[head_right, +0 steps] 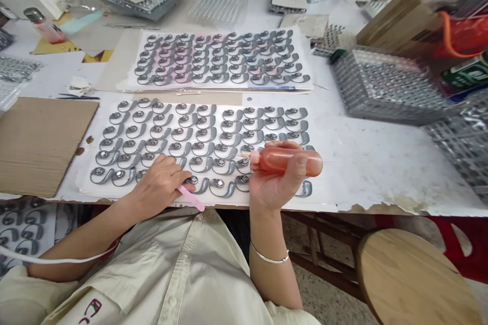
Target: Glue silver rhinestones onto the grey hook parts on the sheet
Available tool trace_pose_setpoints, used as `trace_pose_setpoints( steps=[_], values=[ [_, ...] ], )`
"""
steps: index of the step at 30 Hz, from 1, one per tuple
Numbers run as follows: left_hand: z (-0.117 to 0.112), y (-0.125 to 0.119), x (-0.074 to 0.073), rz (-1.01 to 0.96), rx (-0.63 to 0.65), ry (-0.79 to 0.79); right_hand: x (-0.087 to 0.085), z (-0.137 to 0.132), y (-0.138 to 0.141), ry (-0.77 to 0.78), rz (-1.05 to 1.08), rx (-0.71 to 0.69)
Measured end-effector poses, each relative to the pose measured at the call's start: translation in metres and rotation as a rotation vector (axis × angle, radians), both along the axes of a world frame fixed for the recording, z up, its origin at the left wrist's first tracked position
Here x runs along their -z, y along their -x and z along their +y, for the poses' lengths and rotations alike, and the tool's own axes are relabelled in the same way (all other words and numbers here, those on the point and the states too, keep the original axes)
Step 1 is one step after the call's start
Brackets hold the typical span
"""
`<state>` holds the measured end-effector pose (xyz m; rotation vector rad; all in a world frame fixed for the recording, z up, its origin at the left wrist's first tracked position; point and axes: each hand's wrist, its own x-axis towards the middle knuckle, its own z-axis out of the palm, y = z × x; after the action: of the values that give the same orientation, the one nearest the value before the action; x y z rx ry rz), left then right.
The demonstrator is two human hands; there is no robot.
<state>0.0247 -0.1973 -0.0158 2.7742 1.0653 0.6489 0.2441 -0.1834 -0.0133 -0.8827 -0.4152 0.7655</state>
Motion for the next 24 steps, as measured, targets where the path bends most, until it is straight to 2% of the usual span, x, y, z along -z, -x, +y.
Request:
trace_pose_setpoints(
  steps=[3,6,9,11,15,17,21,24],
  values=[
    [-0.004,0.004,-0.003,-0.284,-0.045,0.062,0.0,0.0,-0.001,-0.019,-0.013,0.006],
    [-0.009,0.012,-0.01,-0.605,-0.144,0.259,-0.001,0.001,-0.002,-0.037,-0.018,-0.02],
    [-0.013,0.021,-0.016,-0.783,-0.167,0.349,-0.002,0.003,-0.001,-0.068,-0.054,-0.054],
    [-0.015,0.025,-0.015,-0.788,-0.147,0.292,-0.003,0.005,0.003,-0.094,-0.075,-0.067],
    [-0.018,0.031,-0.011,-0.705,-0.135,0.071,-0.006,0.006,0.014,-0.079,-0.091,-0.129],
    [-0.019,0.033,-0.01,-0.744,-0.146,0.026,-0.006,0.006,0.02,-0.061,-0.111,-0.152],
    [-0.021,0.037,-0.012,-0.924,-0.157,0.141,-0.006,0.009,0.027,-0.053,-0.09,-0.171],
    [-0.025,0.037,-0.014,-0.85,-0.031,0.227,-0.006,0.011,0.031,-0.059,-0.083,-0.163]
  ],
)
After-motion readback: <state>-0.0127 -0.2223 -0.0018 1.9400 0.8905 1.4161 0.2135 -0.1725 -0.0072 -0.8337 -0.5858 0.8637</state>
